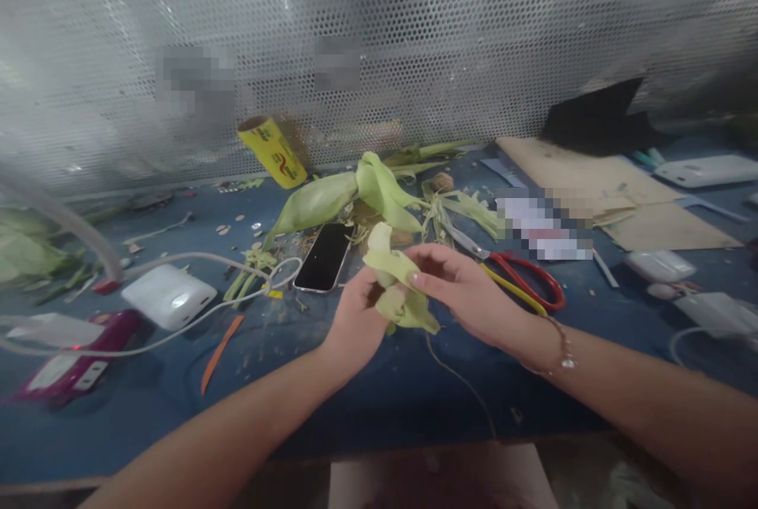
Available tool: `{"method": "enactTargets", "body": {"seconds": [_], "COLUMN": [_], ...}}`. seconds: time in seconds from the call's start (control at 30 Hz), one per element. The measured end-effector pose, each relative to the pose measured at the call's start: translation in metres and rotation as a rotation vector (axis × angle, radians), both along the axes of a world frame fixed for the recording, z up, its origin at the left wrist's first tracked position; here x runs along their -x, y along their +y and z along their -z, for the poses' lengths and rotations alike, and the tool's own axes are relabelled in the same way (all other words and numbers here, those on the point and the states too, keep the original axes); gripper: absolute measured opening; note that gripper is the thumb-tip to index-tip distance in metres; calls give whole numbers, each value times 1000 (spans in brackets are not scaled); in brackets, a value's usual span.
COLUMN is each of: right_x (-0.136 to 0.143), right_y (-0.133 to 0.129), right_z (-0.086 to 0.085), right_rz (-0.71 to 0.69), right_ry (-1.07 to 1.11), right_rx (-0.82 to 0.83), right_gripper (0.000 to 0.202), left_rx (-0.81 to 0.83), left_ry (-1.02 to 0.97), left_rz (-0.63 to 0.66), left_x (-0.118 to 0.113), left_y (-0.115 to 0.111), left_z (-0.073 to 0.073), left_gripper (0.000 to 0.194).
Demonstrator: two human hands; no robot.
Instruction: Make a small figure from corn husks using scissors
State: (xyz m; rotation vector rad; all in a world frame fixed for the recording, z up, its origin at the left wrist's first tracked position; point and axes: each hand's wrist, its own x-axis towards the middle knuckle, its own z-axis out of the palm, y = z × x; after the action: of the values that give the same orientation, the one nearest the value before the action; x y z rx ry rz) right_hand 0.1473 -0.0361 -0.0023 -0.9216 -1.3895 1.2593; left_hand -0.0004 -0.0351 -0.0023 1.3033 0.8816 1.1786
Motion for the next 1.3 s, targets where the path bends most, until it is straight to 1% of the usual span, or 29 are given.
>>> {"method": "enactTargets", "body": {"seconds": [0.1, 0.2, 0.43, 0.53, 0.6, 0.67, 0.7, 0.77, 0.87, 0.97, 1.07, 1.13, 1.23, 1.3], "right_x": [0, -1, 0, -1, -2, -2, -3, -3, -3, -3, -3, -3, -5, -6], "right_y": [0, 2, 4, 5, 5, 4, 3, 2, -1, -4, -4, -3, -1, 0], "right_z": [-1, -1, 3, 2, -1, -3, -5, -7, -9, -9, -6, -4, -1, -1], "right_rz": [17, 33, 12, -20, -33, -43, -49, -44, 3, 54, 78, 86, 48, -29], "right_ry": [27, 77, 174, 156, 136, 108, 90, 36, -63, -165, -256, -300, -265, -141], "right_rx": [20, 5, -45, -17, 26, 69, 86, 103, 86, -17, -173, -214, -154, -67], "right_gripper": [23, 25, 32, 35, 44, 51, 52, 48, 41, 38, 34, 34, 44, 48], "left_rx": [-16, -16, 47, 48, 38, 33, 35, 42, 42, 29, -16, -90, -215, -258], "left_ry": [19, 18, -89, -105, -102, -73, -55, -25, -9, 20, 135, 225, 326, 364], "left_rz": [18, 38, 95, 118, 135, 154, 160, 177, 209, 213, 168, 125, 98, 126], "left_x": [2, 3, 4, 4, 5, 6, 6, 7, 8, 6, 3, 2, 2, 2], "left_y": [2, 4, 7, 7, 8, 8, 7, 7, 5, 5, 7, 8, 10, 10], "left_z": [1, 4, 12, 14, 15, 16, 17, 19, 21, 19, 13, 10, 8, 8], "left_gripper": [21, 16, 20, 17, 21, 26, 27, 27, 31, 37, 41, 40, 34, 32]}}
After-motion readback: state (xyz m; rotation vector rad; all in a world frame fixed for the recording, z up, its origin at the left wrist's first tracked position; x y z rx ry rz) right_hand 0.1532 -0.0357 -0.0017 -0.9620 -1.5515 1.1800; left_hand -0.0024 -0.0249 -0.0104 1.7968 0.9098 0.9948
